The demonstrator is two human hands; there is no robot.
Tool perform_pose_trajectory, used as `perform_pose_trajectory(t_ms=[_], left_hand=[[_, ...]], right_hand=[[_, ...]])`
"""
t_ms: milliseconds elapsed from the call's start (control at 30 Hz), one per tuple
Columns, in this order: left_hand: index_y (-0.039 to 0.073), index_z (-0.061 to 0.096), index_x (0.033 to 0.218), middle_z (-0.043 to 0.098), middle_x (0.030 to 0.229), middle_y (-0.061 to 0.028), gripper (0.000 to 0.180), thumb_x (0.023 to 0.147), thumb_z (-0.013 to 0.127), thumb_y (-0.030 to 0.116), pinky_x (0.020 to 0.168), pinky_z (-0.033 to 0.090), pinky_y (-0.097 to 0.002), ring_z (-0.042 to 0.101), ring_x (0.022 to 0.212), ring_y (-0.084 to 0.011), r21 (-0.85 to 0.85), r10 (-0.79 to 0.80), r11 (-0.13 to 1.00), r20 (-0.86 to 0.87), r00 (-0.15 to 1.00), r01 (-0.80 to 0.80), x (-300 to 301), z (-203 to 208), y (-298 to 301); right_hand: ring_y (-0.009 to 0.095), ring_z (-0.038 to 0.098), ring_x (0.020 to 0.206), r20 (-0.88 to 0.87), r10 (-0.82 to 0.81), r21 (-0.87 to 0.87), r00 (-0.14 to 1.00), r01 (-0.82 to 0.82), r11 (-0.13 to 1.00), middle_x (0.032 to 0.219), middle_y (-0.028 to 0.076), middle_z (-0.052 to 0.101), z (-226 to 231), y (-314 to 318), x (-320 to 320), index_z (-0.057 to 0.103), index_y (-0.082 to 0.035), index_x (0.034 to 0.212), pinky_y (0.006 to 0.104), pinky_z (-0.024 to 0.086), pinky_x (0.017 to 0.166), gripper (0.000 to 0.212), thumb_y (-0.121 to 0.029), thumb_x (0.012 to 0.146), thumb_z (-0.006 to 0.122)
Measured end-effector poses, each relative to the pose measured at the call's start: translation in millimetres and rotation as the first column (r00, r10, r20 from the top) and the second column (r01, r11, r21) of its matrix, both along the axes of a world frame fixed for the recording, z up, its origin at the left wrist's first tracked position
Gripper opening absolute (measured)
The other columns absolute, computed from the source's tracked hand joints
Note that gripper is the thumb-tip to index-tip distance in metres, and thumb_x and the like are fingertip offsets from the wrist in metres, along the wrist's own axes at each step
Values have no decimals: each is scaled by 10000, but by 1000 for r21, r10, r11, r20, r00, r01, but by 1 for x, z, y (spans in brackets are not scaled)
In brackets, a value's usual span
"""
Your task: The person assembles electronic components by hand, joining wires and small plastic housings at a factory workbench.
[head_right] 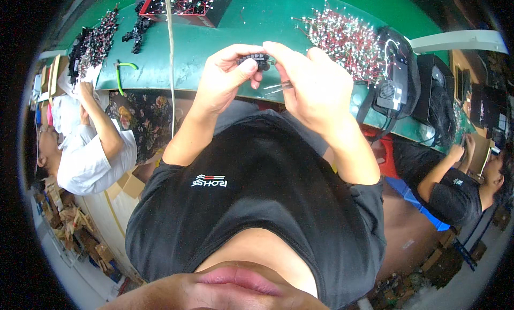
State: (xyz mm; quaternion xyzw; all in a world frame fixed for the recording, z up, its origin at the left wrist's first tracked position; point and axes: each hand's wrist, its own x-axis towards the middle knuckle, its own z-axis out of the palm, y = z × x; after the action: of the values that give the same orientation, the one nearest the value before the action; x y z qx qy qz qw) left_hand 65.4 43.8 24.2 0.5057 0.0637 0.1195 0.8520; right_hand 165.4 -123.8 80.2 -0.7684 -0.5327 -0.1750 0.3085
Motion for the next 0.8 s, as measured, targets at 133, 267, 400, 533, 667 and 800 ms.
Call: perform_pose_trajectory(t_ms=[133, 267, 400, 533, 667, 800], left_hand=[[7, 693, 1171, 684, 896, -57, 281, 902, 729, 79, 660, 536, -220, 625, 727, -86, 13, -3, 1000, 4, 1000, 3, -2, 1, 1], [6, 698, 1160, 697, 918, -60, 275, 895, 734, 75, 640, 520, -209, 619, 717, -78, 66, 1, 998, 1, 1000, -1, -3, 2, 0], [9, 705, 1143, 708, 934, -50, 272, 885, 747, 85, 629, 505, -203, 610, 704, -68, 134, 4, 991, -29, 1000, 0, -3, 3, 1], [10, 710, 1128, 709, 929, -38, 264, 882, 754, 94, 623, 497, -203, 601, 698, -62, 151, 14, 988, -23, 1000, -10, -2, 2, 1], [8, 712, 1113, 706, 913, -34, 258, 882, 763, 111, 618, 483, -203, 590, 697, -58, 181, 25, 983, -36, 999, -18, -1, 1, 2], [4, 712, 1106, 701, 895, -37, 258, 884, 767, 123, 619, 482, -204, 586, 692, -62, 169, 21, 986, -59, 998, -11, 1, -1, 3]], right_hand=[[187, 541, 598, 13, 4, -33, 1000, -4, 999, 753, 17, 640, 1, 1, -1, 697, -122, 1188, 302, 476, 537, 439, -48, 757, 730], [179, 544, 614, 62, 20, -101, 998, -14, 995, 782, 5, 652, 9, 0, -3, 671, -119, 1246, 301, 475, 540, 528, -52, 723, 703], [172, 535, 618, 121, 50, -110, 991, -37, 993, 769, -3, 632, 8, 0, 0, 651, -116, 1282, 295, 476, 545, 530, -90, 753, 667], [170, 511, 580, 137, 63, -158, 989, -41, 987, 715, 8, 590, 14, 3, -1, 651, -126, 1292, 296, 457, 513, 506, -101, 789, 704], [170, 491, 537, 182, 88, -116, 979, -67, 991, 686, 19, 571, 10, 6, 0, 660, -142, 1288, 301, 439, 482, 533, -62, 774, 774], [166, 496, 552, 181, 107, -137, 978, -83, 987, 700, 14, 585, 6, 6, -1, 658, -142, 1289, 303, 436, 479, 558, -50, 754, 786]])
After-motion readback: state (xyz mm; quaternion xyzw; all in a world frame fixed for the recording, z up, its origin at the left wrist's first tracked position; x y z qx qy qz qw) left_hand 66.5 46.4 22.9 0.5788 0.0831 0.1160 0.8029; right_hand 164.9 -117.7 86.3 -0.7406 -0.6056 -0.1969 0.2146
